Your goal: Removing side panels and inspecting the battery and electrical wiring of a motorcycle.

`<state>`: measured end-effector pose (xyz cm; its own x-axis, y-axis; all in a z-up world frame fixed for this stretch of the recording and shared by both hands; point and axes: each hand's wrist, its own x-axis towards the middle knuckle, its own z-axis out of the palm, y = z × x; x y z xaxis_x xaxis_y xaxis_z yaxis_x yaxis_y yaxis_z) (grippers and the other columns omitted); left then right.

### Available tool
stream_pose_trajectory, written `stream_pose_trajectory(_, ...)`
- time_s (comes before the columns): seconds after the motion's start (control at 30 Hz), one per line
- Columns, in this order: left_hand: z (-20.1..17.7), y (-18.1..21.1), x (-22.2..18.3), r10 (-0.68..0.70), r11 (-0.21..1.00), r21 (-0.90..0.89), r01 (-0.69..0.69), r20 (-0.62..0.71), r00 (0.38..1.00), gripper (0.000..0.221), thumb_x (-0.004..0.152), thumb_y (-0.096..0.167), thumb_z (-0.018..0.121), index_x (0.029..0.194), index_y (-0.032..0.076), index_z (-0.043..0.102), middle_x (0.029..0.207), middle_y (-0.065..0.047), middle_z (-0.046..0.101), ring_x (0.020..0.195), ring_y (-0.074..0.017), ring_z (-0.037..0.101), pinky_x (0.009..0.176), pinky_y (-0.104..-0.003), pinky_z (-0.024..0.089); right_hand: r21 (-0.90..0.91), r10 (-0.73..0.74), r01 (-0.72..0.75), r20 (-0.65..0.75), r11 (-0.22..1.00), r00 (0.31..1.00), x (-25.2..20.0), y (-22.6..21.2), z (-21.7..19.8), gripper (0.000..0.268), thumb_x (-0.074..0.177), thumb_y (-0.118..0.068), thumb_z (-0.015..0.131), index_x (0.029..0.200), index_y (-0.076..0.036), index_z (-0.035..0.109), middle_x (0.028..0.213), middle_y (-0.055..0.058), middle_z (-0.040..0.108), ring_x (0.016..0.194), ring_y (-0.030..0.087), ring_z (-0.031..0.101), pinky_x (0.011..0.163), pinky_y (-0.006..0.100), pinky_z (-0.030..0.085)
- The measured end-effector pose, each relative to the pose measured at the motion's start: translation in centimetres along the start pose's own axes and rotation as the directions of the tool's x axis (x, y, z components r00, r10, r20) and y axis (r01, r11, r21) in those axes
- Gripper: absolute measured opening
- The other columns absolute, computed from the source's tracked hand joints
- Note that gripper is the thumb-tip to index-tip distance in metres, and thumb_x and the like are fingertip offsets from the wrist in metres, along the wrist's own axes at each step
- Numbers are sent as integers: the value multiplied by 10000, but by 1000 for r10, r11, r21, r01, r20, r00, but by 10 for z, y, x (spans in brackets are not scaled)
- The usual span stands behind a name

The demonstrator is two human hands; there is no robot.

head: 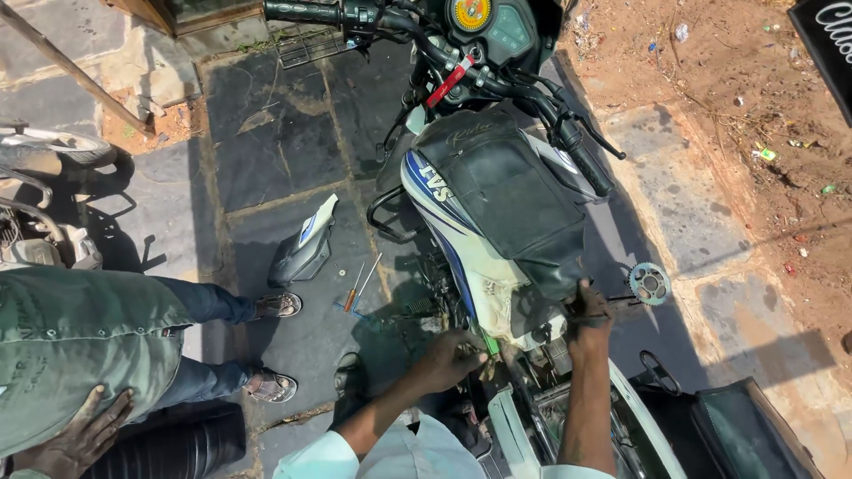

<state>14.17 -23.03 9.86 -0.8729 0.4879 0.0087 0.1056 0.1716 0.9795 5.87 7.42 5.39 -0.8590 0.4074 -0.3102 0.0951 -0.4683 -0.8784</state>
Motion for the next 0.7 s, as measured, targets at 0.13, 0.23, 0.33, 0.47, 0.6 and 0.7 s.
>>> stream_pose_trajectory(0.13,-51,-60,-44,-268,958,-121,261,-45,962,262,945,270,758,1052,37,706,919,-83,739,813,-149,702,742,-323,565,119,-176,174,5,977,984,-32,-54,61,141,984,-135,745,877,-103,659,841,22,634,768,138,603,764,301,538)
stream_pose_trajectory(0.23,-107,-91,-74,-307,931,-209,299,-6,952,270,932,264,753,1057,35,688,919,-40,708,810,-123,689,747,-324,580,127,-203,211,-74,969,976,-30,-32,65,110,1030,-121,721,940,-84,670,855,24,633,766,139,598,746,295,539)
stream_pose_trajectory(0.33,-174,-91,-96,-437,897,-78,435,-10,900,261,914,260,773,1047,40,727,872,-56,740,799,-132,696,749,-330,571,-33,-130,126,-287,992,949,-32,33,25,45,1025,-95,688,1028,-73,649,863,36,683,757,168,648,664,312,550)
stream_pose_trajectory(0.47,-256,-89,-68,-172,980,61,191,-230,958,232,894,227,795,1006,31,745,947,-64,729,843,-155,710,738,-342,582,-271,-115,-95,-665,958,738,-47,139,-43,495,797,124,625,1274,20,546,1218,172,617,924,231,663,726,415,613)
stream_pose_trajectory(0.6,-293,-77,-9,-315,944,-40,327,-394,863,246,892,259,771,1034,61,741,878,-106,762,765,-201,728,708,-360,576,-476,-348,21,-612,879,710,-94,151,18,605,885,53,691,1415,1,404,1276,181,571,993,229,642,731,349,580)
stream_pose_trajectory(0.7,-291,-100,42,-320,939,-13,344,-400,859,266,891,302,762,1017,68,750,863,-119,768,746,-232,727,700,-389,565,-715,-589,83,-499,694,636,-86,150,74,513,908,49,733,1354,38,480,1235,192,605,1032,241,651,807,346,587)
